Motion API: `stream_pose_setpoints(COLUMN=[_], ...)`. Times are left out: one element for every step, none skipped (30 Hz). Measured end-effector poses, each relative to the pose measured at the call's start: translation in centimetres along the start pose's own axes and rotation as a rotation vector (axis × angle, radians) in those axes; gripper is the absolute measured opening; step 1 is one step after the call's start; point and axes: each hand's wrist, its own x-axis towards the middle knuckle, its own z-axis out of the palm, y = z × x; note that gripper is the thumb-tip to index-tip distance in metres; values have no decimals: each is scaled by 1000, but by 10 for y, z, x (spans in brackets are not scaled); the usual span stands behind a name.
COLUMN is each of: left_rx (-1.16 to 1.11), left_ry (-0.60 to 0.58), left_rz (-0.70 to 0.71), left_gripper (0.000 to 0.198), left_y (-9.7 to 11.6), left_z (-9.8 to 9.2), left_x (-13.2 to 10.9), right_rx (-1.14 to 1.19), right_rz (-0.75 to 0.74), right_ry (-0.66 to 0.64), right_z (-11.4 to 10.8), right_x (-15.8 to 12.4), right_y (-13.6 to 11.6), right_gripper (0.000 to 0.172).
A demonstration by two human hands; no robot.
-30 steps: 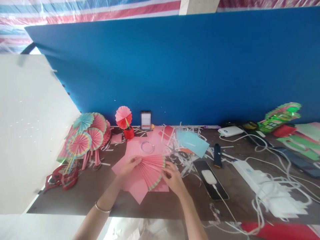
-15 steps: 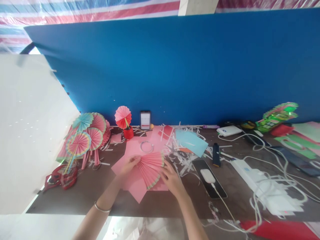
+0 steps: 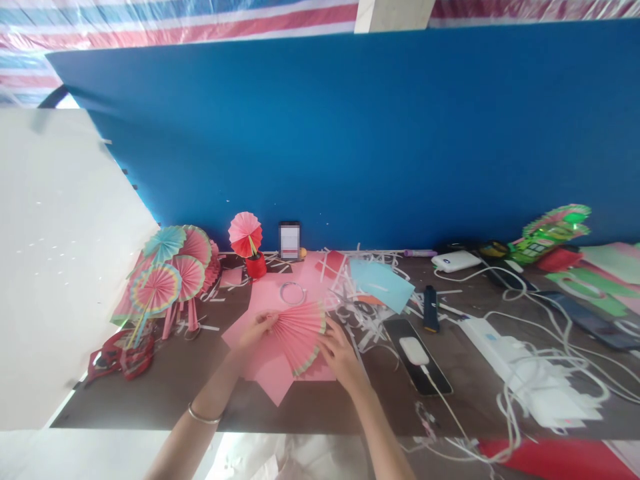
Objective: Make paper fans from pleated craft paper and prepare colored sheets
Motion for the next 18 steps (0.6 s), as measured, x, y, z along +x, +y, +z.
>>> stream_pose_setpoints(left_rx=[-5, -7, -8, -11, -18, -30, -41, -51, -56, -57, -50, -38, -25, -12, 1, 10, 13, 13], left_ry=[-1, -5, -7, -8, -5, -1, 4, 9, 11, 12, 8, 0, -5, -9, -11, -10, -7, -2], left_rz=[4, 9, 13, 12, 9, 4, 0, -3, -5, -4, -3, -3, -2, -2, -3, -3, -4, -5], left_gripper=[36, 35, 34, 35, 35, 36, 36, 37, 37, 37, 37, 37, 37, 37, 37, 37, 37, 37], left_y=[0, 1, 1, 1, 0, -1, -1, -2, -2, -2, -2, -2, -1, 0, 1, 1, 2, 2], left_z=[0, 0, 0, 0, 0, 0, 0, 0, 0, 0, 0, 0, -1, -1, -1, -1, -1, -1], left_x=[0, -1, -1, -1, 0, 0, 1, 1, 2, 2, 2, 2, 1, 0, 0, -1, -1, -1], right_rx=[-2, 1, 7, 16, 28, 43, 63, 91, 130, 177, 227, 278, 327, 371, 409, 441, 466, 483], right_rz=[1, 2, 2, 2, 5, 16, 36, 64, 98, 133, 166, 192, 213, 232, 250, 268, 286, 302], right_ry=[17, 40, 63, 83, 96, 103, 102, 95, 84, 70, 59, 49, 45, 46, 47, 48, 49, 50], right_z=[0, 0, 1, 1, 0, 0, 0, 0, 0, 0, 0, 0, 1, 1, 1, 2, 2, 3], right_x=[1, 3, 4, 5, 6, 7, 8, 8, 8, 9, 9, 9, 10, 10, 11, 11, 11, 11], right_y=[-1, -2, -3, -4, -5, -6, -7, -7, -7, -7, -6, -6, -5, -3, -2, -1, 0, 1], right_gripper=[21, 20, 20, 19, 18, 17, 16, 16, 16, 17, 18, 19, 20, 21, 23, 25, 28, 30])
